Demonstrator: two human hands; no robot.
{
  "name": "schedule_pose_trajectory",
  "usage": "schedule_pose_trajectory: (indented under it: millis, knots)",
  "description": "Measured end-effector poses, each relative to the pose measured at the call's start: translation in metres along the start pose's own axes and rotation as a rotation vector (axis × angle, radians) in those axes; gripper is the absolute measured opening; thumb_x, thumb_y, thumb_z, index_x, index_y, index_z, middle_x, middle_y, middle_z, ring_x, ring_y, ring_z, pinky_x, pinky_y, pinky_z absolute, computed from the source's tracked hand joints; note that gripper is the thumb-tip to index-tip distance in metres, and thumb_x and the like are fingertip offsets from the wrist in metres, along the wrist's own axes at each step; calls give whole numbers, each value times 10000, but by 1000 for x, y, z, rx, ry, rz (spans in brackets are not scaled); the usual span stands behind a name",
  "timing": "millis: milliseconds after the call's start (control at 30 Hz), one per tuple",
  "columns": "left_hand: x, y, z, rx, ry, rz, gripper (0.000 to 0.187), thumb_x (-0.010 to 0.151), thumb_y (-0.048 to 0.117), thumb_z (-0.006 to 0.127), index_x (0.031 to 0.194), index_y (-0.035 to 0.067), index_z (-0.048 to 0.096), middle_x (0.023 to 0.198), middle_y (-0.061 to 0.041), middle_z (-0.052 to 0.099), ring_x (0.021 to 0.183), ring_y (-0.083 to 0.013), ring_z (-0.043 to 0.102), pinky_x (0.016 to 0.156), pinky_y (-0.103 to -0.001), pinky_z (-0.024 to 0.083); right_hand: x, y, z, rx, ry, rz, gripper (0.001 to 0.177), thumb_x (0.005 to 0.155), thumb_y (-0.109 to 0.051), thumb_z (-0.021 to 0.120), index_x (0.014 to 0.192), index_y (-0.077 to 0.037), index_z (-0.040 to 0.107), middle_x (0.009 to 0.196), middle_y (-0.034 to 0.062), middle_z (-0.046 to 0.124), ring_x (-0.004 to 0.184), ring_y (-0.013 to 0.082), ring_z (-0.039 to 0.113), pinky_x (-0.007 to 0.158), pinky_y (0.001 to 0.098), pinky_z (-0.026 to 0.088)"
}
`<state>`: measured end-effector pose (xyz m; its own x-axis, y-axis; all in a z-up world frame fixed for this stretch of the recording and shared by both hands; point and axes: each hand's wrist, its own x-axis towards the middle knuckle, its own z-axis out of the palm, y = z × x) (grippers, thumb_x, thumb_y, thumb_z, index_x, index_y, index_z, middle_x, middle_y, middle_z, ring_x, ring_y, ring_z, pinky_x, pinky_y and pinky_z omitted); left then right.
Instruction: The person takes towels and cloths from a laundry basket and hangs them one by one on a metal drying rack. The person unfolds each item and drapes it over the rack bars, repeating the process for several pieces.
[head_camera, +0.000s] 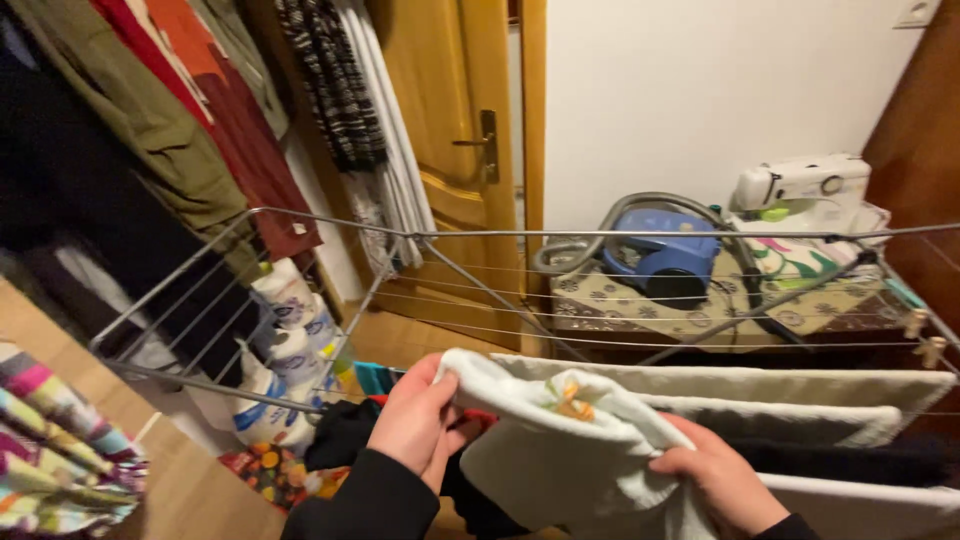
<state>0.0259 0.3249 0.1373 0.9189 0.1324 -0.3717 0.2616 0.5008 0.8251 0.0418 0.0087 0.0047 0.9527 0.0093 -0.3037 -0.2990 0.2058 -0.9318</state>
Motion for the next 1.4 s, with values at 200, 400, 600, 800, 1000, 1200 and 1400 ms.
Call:
schedule_pose_trajectory:
  millis: [200, 400, 600, 800, 1000, 1200, 1400]
  knots:
    - [47, 61, -14, 222, -1, 113, 204, 969, 105, 477, 1060, 157, 652, 907, -15, 645, 771, -139, 573, 684, -338, 433, 28, -21, 67, 307, 158, -46, 524, 724, 123, 513, 1210, 36, 688, 903, 299, 681, 703, 443, 597, 629, 485, 466]
    - [59, 129, -13, 257, 205, 227, 339, 1015, 88, 423, 1219, 57, 692, 1037, -115, 689, 828, -229, 610, 679, -356, 512, 54, -71, 137, 108, 352, -345, 487, 790, 118, 527, 1200, -33, 742, 1130, 135, 736, 1015, 248, 632, 896, 322, 479]
    - [92, 169, -14, 356, 473, 302, 442, 981, 125, 368, 1367, 134, 582, 1447, -77, 574, 1309, -254, 541, 1096, -414, 418, 156, -6, 109, -693, 138, -1054, 765, 553, 40, 450, 1234, -153, 741, 1333, 51, 712, 1301, 230, 613, 1194, 372, 412]
    - [201, 127, -25, 545, 103, 635, 217, 858, 62, 428, 943, 113, 621, 853, -61, 608, 796, -198, 570, 765, -342, 471, 185, -28, 131, -975, -443, -534, 685, 755, -428, 835, 1408, -368, 636, 1486, -111, 630, 1355, 87, 618, 1082, 335, 501]
    - [130, 135, 17, 1237, -246, 632, 274, 898, 211, 432, 1051, 207, 660, 1063, -62, 688, 984, -310, 651, 825, -456, 469, 152, -141, 228, -494, -646, -693, 1031, 746, -363, 849, 1575, -80, 305, 1671, 86, 384, 1499, 195, 432, 1215, 375, 343]
    - [145, 151, 10, 1189, -132, 775, 161, 918, 173, 558, 1047, 232, 636, 1041, -16, 724, 915, -298, 695, 772, -466, 497, 182, -145, 257, -577, -797, -484, 579, 701, -374, 926, 1146, -90, 688, 1066, 15, 754, 981, 115, 641, 898, 290, 552]
    - [168, 173, -21, 1069, -7, 837, 155, 833, 230, 587, 938, 259, 697, 934, 30, 779, 874, -240, 719, 778, -389, 520, 176, -111, 273, -1100, -746, -46, 350, 716, -405, 856, 966, -164, 815, 882, -156, 774, 798, -7, 638, 754, 183, 566]
